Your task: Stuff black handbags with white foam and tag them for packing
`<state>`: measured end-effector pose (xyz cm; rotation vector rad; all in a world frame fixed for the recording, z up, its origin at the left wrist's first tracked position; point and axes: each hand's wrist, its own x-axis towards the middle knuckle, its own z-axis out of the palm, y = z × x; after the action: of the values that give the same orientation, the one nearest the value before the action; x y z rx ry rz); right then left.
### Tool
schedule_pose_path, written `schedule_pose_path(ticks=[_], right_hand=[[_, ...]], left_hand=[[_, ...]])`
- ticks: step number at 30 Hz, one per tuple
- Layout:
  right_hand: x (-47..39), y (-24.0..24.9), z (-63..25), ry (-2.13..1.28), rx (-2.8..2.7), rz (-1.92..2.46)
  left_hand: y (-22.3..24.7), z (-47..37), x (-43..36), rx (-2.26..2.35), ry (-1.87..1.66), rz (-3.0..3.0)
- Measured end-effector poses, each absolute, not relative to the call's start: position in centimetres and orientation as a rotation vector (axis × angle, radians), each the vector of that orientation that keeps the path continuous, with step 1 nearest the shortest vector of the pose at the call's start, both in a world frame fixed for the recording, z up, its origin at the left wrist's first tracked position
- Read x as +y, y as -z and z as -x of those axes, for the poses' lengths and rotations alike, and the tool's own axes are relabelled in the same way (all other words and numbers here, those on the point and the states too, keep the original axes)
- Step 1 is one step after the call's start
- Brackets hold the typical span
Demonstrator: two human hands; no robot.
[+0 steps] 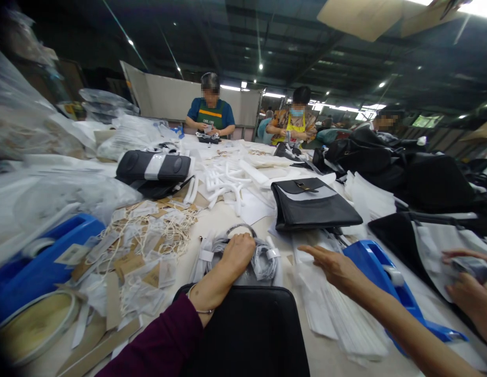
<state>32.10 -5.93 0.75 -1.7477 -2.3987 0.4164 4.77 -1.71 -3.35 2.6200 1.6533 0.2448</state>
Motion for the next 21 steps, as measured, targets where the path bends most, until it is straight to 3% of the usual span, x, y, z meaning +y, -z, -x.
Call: schedule_pose_path(ticks=[10,21], right_hand=[[-5.7,-3.6,-31.3,-0.724,-2.547,1.552],[-7.3,-3.8,-32.3,-0.280,-2.683,1.628]], left_hand=[[2.2,-4.4,-1.3,1.672,-0.198,-2.556],[2.0,-4.5,-1.2,1.679,-0.143,-2.580]])
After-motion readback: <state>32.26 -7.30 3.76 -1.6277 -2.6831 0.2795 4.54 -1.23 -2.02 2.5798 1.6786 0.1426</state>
